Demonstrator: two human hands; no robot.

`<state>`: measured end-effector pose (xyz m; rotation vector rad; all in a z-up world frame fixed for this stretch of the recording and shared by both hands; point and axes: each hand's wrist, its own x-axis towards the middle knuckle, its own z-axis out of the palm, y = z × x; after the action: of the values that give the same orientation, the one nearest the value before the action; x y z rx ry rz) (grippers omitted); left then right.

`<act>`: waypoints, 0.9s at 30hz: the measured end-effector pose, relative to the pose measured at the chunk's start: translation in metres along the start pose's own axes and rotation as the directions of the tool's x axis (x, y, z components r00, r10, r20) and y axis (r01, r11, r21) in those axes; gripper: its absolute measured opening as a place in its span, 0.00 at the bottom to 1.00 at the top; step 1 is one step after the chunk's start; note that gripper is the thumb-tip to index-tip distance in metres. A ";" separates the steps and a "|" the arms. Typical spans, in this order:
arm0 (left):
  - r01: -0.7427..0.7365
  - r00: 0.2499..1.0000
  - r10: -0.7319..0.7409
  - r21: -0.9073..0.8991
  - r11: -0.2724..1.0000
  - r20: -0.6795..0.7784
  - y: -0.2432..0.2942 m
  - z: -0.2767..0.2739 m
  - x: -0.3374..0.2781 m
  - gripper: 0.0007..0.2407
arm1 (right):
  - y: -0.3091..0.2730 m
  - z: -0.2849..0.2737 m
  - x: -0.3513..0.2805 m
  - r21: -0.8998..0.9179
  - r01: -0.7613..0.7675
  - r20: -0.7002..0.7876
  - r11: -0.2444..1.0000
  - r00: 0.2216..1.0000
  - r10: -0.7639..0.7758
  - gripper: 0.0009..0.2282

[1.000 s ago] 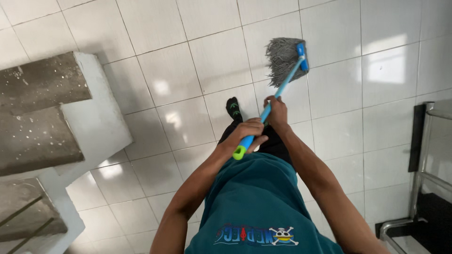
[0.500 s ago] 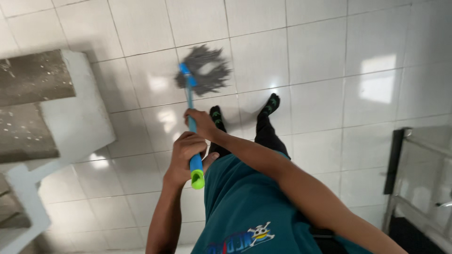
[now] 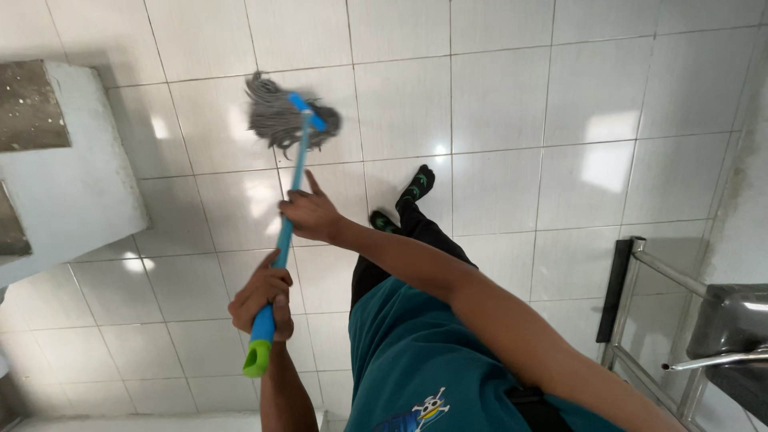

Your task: The person mops a tiled floor using a mop and liquid from a plastic bottle, moving the mop across the floor surface near a set of stairs.

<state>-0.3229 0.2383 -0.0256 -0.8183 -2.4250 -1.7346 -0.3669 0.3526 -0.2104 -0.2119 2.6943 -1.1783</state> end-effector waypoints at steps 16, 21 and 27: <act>0.087 0.985 0.036 -0.674 0.734 0.166 -0.012 0.250 -0.135 0.11 | 0.272 -0.039 -0.294 -0.374 -0.345 -0.272 0.861 0.928 0.254 0.05; 0.090 0.976 0.066 -0.653 0.752 0.210 0.025 0.181 -0.120 0.12 | 0.181 -0.030 -0.283 -0.153 -0.384 -0.293 0.911 0.898 0.329 0.02; 0.131 0.902 0.018 -0.313 0.941 0.431 0.117 0.094 -0.095 0.08 | 0.072 -0.005 -0.254 0.144 -0.186 -0.394 0.972 0.891 0.228 0.06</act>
<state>-0.1654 0.3130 0.0095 -1.3058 -2.4459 -2.2389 -0.1254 0.4567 -0.2303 0.3739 2.8898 -1.4190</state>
